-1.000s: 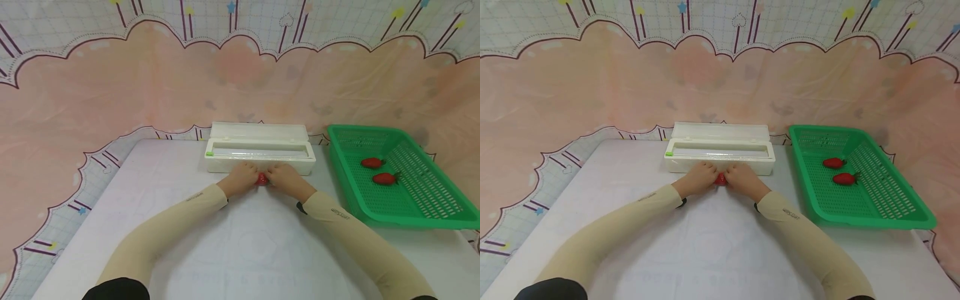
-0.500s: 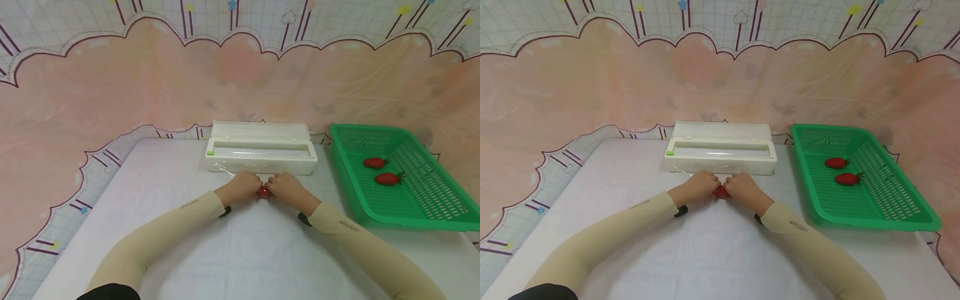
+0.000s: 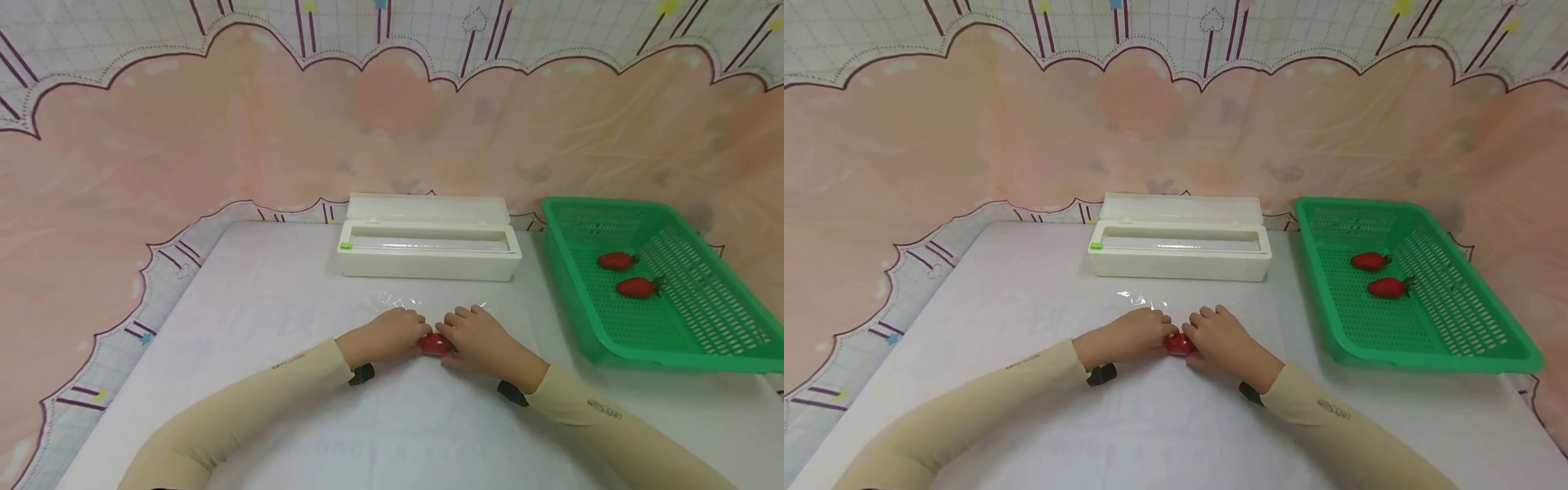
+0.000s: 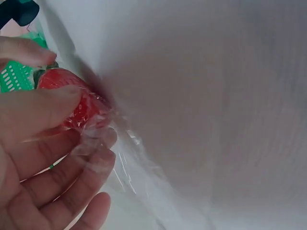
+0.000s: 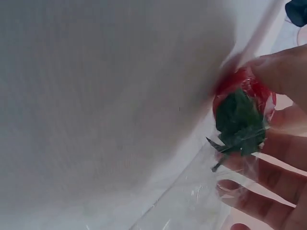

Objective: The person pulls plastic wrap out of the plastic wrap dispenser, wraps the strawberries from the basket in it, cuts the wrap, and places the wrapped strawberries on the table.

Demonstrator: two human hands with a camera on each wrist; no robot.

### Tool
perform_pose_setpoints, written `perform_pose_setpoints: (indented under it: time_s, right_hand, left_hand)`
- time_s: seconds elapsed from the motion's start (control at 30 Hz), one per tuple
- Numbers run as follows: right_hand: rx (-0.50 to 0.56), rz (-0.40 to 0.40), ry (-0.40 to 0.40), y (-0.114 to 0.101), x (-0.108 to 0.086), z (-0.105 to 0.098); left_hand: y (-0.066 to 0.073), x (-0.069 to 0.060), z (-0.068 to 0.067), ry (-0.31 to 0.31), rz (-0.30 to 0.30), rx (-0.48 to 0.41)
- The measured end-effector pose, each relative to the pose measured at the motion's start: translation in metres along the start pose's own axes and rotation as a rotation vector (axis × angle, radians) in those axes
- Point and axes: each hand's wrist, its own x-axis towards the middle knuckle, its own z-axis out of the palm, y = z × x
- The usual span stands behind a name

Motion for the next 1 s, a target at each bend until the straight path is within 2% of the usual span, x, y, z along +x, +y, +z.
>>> perform_pose_setpoints:
  time_s: [0.1,0.17,0.27,0.4,0.47,0.53,0.6,0.73,0.87,1.0]
  right_hand:
    - [0.036,0.014,0.022,-0.001,-0.002,0.001]
    - [0.067,0.024,0.032,-0.001,-0.003,0.003]
    - [0.13,0.05,0.017,0.0,-0.001,0.004]
    - [0.27,0.102,-0.039,0.005,0.002,0.006]
    - [0.361,0.125,-0.066,0.009,0.004,0.006]
    - [0.441,0.134,-0.097,0.014,0.006,0.006]
    - [0.513,0.139,-0.134,0.018,0.008,0.006]
    - [0.615,0.13,-0.207,0.026,0.014,0.01]
    - [0.697,0.126,-0.243,0.031,0.019,0.012]
    - [0.753,0.121,-0.266,0.032,0.02,0.011]
  left_hand:
    - [-0.001,0.0,0.001,-0.008,-0.004,-0.061]
    - [-0.003,-0.001,0.003,-0.002,-0.001,-0.06]
    - [-0.004,-0.002,0.002,0.033,-0.006,0.014]
    - [-0.002,-0.007,-0.001,0.131,-0.019,0.133]
    - [-0.001,-0.009,-0.003,0.18,-0.011,0.159]
    - [0.0,-0.009,-0.003,0.204,-0.002,0.173]
    - [0.001,-0.01,-0.003,0.195,-0.006,0.167]
    - [0.0,-0.009,-0.001,0.117,-0.052,0.104]
    - [-0.002,-0.006,0.001,0.055,-0.091,0.023]
    - [0.001,-0.004,-0.001,0.047,-0.118,0.024]
